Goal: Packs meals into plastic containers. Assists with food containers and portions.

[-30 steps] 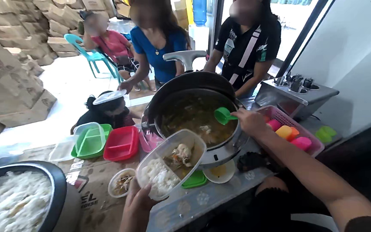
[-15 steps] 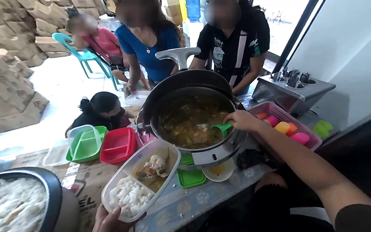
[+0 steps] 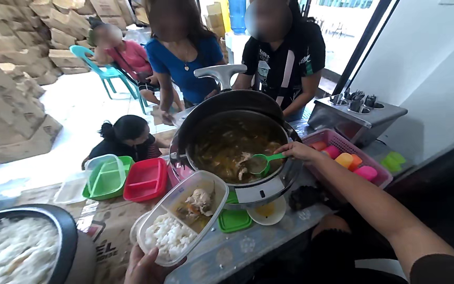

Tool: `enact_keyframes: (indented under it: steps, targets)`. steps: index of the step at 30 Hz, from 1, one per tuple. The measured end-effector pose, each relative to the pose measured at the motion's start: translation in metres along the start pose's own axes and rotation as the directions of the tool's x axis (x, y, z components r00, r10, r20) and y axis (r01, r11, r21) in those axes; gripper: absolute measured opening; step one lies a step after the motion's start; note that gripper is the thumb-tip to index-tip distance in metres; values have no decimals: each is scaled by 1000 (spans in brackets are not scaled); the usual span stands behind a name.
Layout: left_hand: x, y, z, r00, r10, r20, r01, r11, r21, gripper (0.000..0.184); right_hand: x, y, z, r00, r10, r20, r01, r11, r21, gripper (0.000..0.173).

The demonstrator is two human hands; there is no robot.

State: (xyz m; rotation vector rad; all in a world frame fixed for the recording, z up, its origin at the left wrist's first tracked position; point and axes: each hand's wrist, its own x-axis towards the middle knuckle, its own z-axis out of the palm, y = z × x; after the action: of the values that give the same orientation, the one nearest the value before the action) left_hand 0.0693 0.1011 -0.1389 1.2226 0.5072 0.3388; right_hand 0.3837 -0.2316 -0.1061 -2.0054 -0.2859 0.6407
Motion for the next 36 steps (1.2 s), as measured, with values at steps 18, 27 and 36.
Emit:
enact_keyframes:
  steps: [18, 27, 36]
  targets:
    - [-11, -2, 1, 999, -6, -44, 7, 999, 36, 55, -17, -40, 23, 924, -310, -225, 135, 813, -566, 33]
    - [-15, -1, -3, 997, -7, -75, 9, 1000, 29, 56, -21, -56, 46, 858, -506, 91, 398, 540, -741, 33]
    - [-13, -4, -5, 998, -12, -63, 15, 999, 33, 53, -33, -45, 59, 679, -649, 343, 484, 44, -874, 28]
